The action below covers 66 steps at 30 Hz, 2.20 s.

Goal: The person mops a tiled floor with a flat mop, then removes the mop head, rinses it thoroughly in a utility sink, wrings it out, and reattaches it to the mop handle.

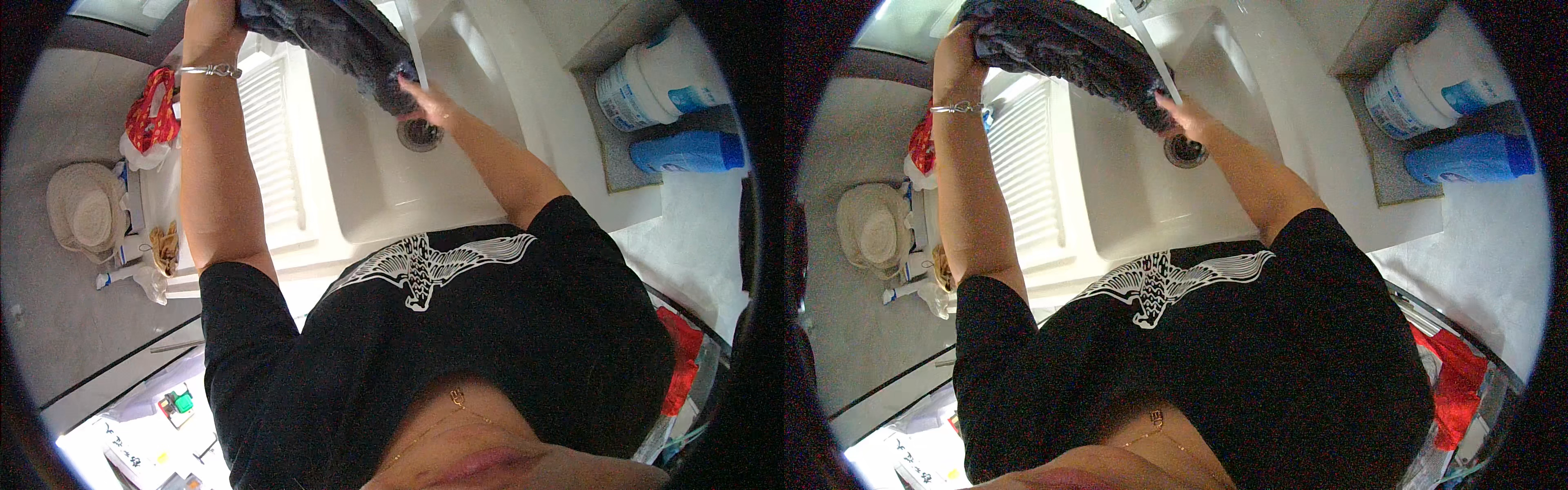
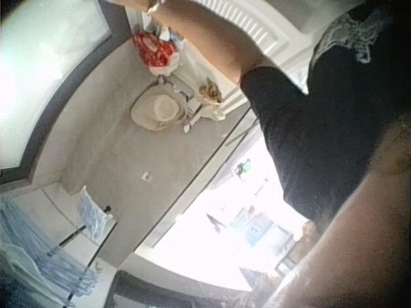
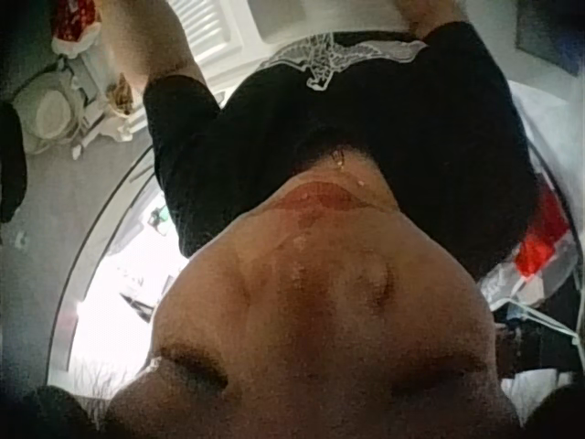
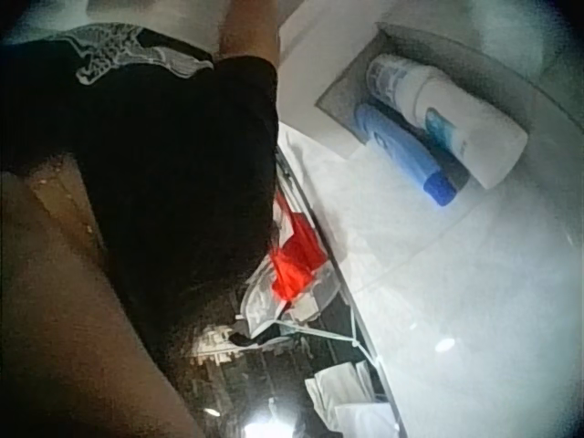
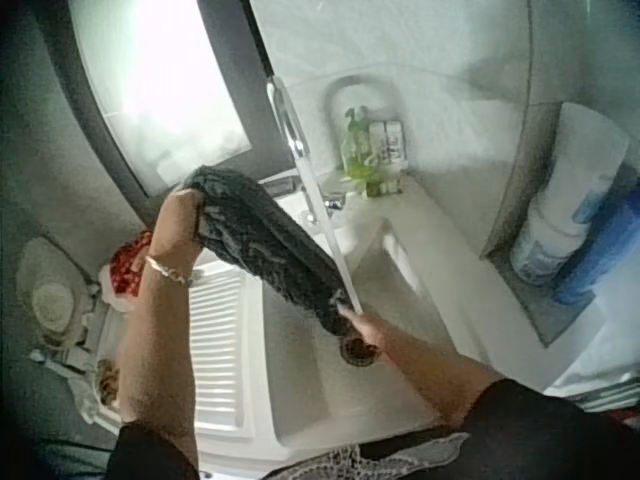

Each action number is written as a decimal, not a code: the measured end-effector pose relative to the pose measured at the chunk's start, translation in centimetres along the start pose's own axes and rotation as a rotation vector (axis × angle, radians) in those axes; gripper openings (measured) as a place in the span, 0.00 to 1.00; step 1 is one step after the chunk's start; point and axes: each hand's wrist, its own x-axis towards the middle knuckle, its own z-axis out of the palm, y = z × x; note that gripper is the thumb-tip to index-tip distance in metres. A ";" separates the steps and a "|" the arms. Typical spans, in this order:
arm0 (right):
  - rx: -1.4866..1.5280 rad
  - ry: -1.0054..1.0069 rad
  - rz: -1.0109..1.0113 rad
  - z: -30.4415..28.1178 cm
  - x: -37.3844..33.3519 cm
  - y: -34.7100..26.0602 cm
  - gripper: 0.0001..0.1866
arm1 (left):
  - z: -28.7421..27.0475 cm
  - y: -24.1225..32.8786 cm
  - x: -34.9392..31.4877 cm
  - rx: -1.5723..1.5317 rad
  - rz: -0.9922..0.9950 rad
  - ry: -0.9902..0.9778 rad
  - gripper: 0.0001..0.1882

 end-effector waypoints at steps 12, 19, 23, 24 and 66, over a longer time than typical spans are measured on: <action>0.169 -0.065 -0.324 -1.4 -0.9 -2.1 0.19 | 2.9 4.1 -7.6 -1.440 -0.923 0.328 0.11; -0.936 0.511 -0.466 -2.2 -1.2 -0.8 0.19 | 4.2 8.1 -12.1 -1.470 -0.894 0.381 0.13; -1.284 0.622 -0.576 -3.6 -0.7 -0.9 0.17 | 4.7 9.7 -13.1 -1.549 -0.905 0.459 0.14; -1.208 0.561 -0.612 -3.9 -0.6 -0.9 0.17 | 4.9 9.9 -13.2 -1.577 -0.901 0.467 0.14; -0.755 0.008 -0.195 -0.6 -0.4 5.1 0.29 | 7.4 3.8 -17.0 -1.824 -1.209 0.666 0.11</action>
